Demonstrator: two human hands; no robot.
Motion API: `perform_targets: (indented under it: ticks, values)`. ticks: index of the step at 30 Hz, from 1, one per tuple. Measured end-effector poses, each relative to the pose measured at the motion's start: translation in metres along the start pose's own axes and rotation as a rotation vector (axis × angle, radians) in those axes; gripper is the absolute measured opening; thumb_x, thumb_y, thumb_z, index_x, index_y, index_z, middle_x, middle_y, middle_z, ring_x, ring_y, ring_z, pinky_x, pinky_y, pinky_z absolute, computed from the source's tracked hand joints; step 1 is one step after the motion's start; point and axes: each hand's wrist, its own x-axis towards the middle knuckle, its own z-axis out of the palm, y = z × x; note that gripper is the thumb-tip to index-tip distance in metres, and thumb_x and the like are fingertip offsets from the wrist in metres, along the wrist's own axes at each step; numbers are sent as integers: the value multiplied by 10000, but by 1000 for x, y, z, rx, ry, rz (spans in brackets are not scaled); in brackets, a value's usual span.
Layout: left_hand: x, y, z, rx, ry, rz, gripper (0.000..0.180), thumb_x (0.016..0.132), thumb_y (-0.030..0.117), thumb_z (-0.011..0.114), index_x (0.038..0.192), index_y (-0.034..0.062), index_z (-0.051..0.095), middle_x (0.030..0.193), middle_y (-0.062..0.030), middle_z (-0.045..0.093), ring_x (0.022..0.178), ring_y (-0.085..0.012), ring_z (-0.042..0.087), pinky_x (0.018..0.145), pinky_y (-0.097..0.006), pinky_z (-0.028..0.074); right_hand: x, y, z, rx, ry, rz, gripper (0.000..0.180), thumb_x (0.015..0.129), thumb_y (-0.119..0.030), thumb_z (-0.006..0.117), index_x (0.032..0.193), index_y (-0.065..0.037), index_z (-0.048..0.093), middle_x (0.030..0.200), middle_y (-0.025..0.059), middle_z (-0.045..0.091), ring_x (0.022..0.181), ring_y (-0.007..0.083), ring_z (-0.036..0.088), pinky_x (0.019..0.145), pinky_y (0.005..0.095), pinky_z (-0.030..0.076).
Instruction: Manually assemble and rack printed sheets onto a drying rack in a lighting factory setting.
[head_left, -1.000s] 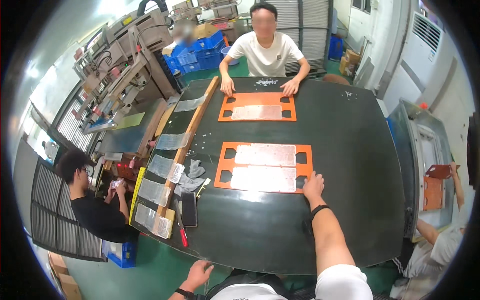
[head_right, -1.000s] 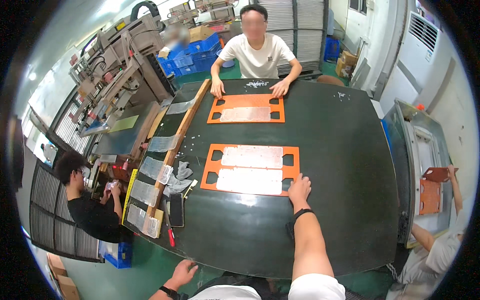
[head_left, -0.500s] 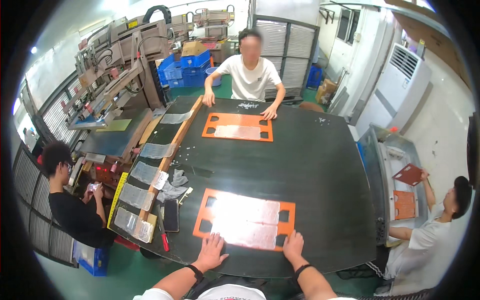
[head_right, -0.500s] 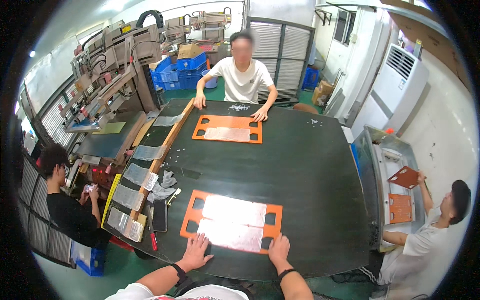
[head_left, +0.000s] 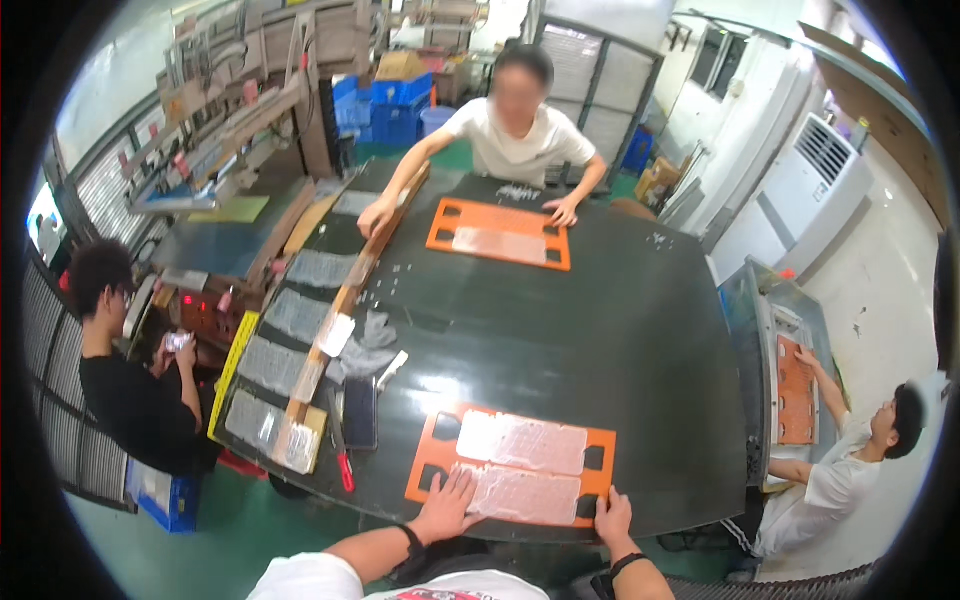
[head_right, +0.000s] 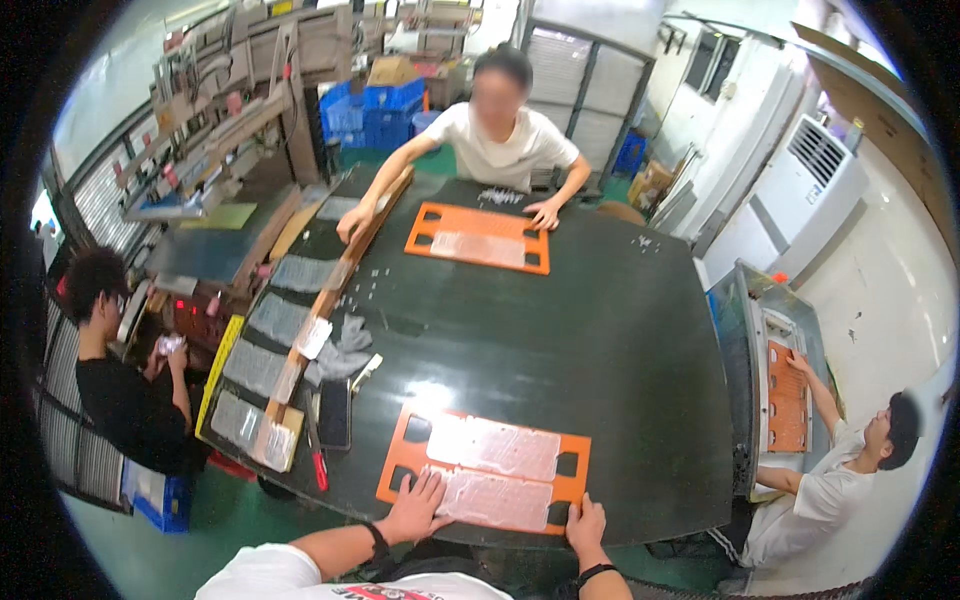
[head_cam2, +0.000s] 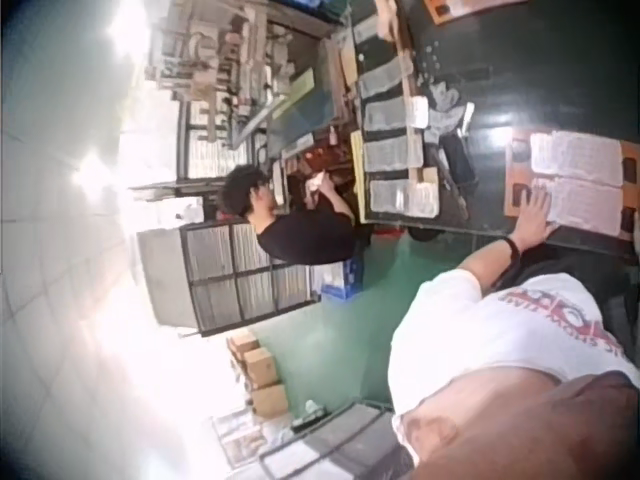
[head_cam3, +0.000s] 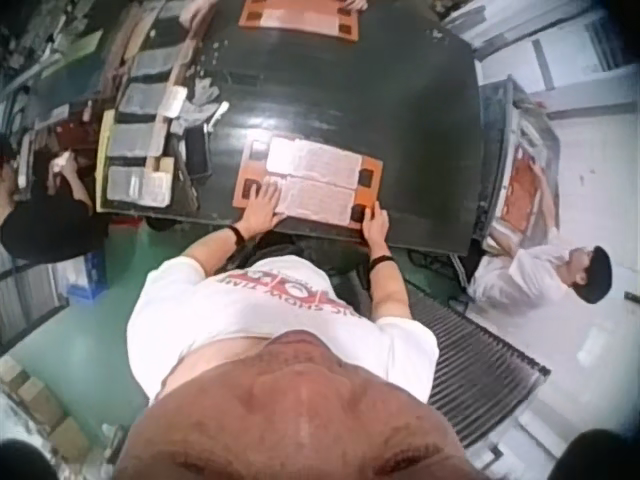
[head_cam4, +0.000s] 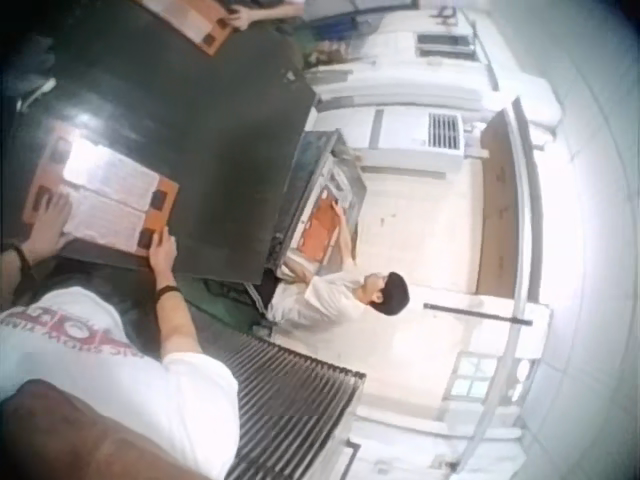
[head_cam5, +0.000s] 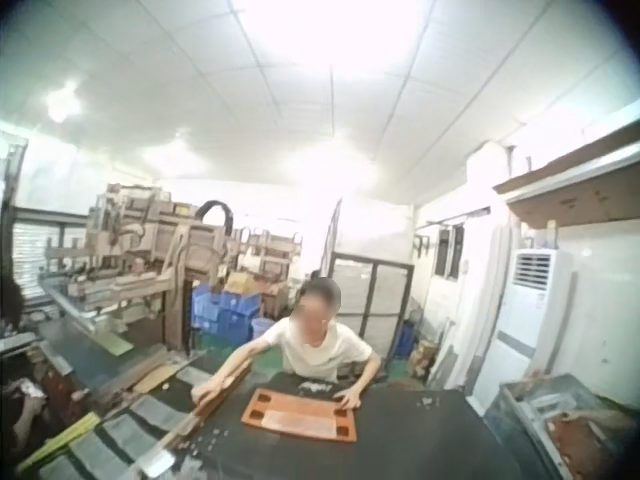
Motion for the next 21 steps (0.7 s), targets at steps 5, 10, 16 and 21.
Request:
perform_targets:
  ticks: [5, 10, 16, 21]
  values:
    - [3, 1, -2, -6, -31, -54, 740, 836, 552, 445, 1309, -14, 378, 1390, -170, 335, 1334, -319, 213, 1003, -565, 215, 18, -76, -7, 36, 223, 27, 291, 764, -124, 566, 1016, 17, 535, 959, 214, 522, 938, 386, 488, 827, 469, 383]
    - [8, 5, 2, -14, -64, -73, 800, 825, 583, 433, 1313, -44, 351, 1403, -198, 301, 1333, -329, 210, 1000, -578, 208, 4, -163, 41, 183, -181, -467, 593, 758, -228, 612, 1235, 58, 407, 1306, 261, 383, 1242, 406, 321, 1035, 473, 251]
    - [3, 6, -12, 35, -125, -111, 844, 802, 601, 457, 1319, -54, 328, 1407, -210, 279, 1339, -338, 190, 990, -601, 202, 2, -117, 28, -58, -348, -637, 683, 797, -335, 567, 1279, 94, 342, 1361, 286, 302, 1294, 408, 248, 1050, 510, 198]
    - [12, 24, -17, 70, -97, -183, 821, 780, 578, 513, 1302, -38, 363, 1401, -185, 303, 1340, -307, 203, 981, -605, 214, -2, -94, 19, -116, -231, -367, 788, 800, -405, 525, 1314, 127, 254, 1386, 315, 218, 1304, 443, 180, 1064, 550, 88]
